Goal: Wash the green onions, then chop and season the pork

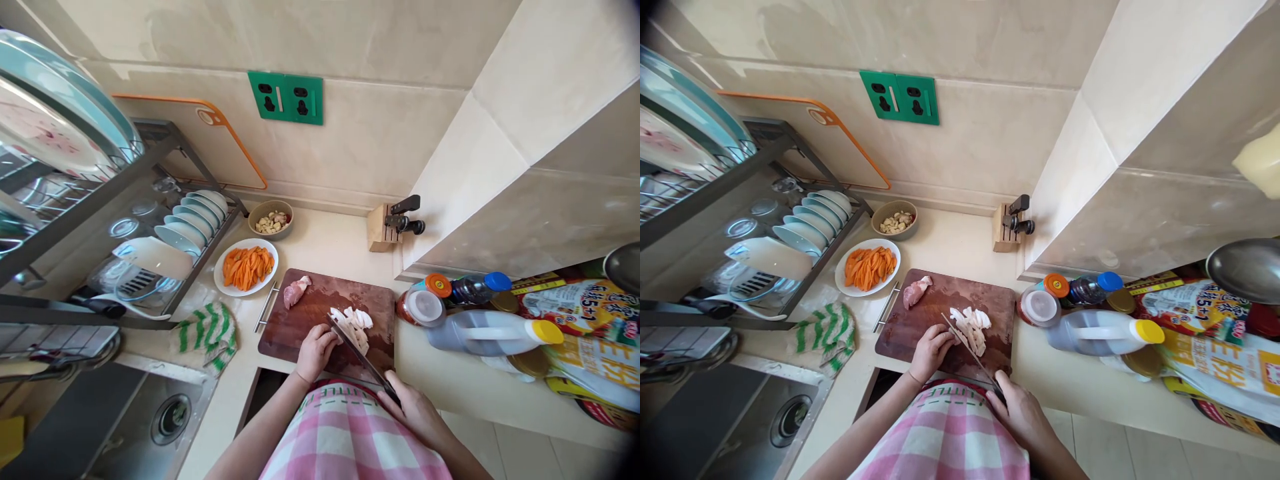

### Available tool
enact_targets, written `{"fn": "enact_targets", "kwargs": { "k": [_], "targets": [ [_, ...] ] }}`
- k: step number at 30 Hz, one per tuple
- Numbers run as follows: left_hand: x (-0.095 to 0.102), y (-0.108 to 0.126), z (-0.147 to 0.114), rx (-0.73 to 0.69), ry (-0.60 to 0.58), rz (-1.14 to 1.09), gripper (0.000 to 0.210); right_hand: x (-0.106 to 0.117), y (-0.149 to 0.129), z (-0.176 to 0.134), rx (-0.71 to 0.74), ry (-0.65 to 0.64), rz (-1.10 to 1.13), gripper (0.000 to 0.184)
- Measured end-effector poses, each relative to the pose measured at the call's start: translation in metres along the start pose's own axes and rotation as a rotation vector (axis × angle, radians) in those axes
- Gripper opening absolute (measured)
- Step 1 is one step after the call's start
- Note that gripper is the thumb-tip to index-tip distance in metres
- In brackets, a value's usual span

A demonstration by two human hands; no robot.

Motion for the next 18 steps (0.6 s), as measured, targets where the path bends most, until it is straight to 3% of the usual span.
{"fn": "enact_targets", "kwargs": {
  "k": [7, 11, 15, 18],
  "targets": [
    [0.000, 0.002, 0.004, -0.013, -0.009, -0.003, 0.022, -0.003, 0.024, -0.015, -0.045, -0.047, -0.030, 0.028],
    [-0.001, -0.002, 0.003, 0.012, -0.003, -0.023, 0.021, -0.004, -0.004, 0.005, -0.028, -0.080, -0.032, 0.026],
    [-0.002, -0.003, 0.002, 0.004, -0.013, -0.031, 0.022, -0.006, -0.043, 0.044, 0.006, -0.025, -0.143, 0.026],
    [-0.002, -0.002, 0.003, 0.004, -0.021, -0.026, 0.024, -0.006, -0.047, 0.050, 0.057, 0.018, -0.123, 0.028]
  ]
}}
Point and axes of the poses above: each hand's wrist, its own z-axis towards the middle knuckle, its own x-axis out of the back of the hand, y = z × x, the point moved 7 cm from there along z, towards the middle knuckle
